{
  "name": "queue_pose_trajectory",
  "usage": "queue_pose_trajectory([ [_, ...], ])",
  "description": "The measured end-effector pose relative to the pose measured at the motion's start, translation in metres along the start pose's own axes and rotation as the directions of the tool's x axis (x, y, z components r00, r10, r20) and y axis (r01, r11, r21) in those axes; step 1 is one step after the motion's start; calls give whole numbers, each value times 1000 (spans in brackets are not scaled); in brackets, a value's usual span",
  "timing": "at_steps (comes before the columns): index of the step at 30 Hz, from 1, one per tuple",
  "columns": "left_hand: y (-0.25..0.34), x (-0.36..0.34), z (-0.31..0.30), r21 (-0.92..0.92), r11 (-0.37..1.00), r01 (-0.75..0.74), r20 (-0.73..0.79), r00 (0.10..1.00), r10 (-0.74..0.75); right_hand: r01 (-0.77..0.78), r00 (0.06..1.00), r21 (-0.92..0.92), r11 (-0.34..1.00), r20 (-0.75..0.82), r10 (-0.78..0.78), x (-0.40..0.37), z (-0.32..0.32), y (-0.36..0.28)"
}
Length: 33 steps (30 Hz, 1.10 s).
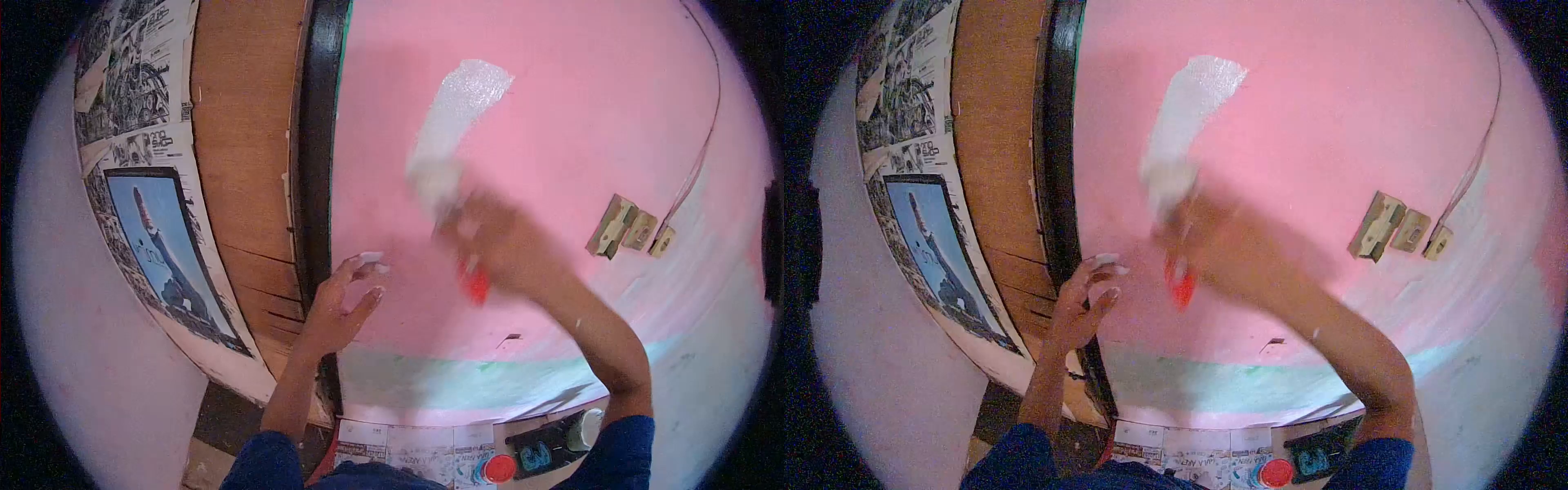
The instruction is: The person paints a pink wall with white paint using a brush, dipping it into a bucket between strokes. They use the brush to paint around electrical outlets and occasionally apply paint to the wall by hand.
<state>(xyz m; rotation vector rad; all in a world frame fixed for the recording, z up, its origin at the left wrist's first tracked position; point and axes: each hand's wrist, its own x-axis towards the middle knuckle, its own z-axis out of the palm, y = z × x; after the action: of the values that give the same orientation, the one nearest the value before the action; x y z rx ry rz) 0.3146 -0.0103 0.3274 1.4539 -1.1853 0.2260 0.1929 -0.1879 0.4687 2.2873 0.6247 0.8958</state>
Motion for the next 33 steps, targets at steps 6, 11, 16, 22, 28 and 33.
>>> queue_pose_trajectory([
  [6, -5, -11, -19, -120, 993, 2, -156, 988, -21, -31, 990, 419, 907, -114, 86, 39, -19, 30],
  [11, -15, -20, -20, -113, 992, -59, -211, 977, 34, -122, 918, 104, 987, -365, 152, 56, -20, 47],
  [16, -20, -37, -28, -149, 989, -13, -269, 963, -27, 1, 958, 462, 887, 254, -133, 23, 37, -49],
  [22, -21, -41, -37, -261, 956, -131, -394, 919, 19, 21, 811, 327, 945, -558, 175, 100, -31, 35],
  [28, -26, -54, -36, -212, 969, -124, -409, 912, 27, 255, 964, 8, 967, 72, -255, 53, 49, -68],
  [33, -29, -55, -45, -278, 953, -117, -398, 918, -4, -112, 841, 704, 701, -309, 444, 88, 16, -3],
])
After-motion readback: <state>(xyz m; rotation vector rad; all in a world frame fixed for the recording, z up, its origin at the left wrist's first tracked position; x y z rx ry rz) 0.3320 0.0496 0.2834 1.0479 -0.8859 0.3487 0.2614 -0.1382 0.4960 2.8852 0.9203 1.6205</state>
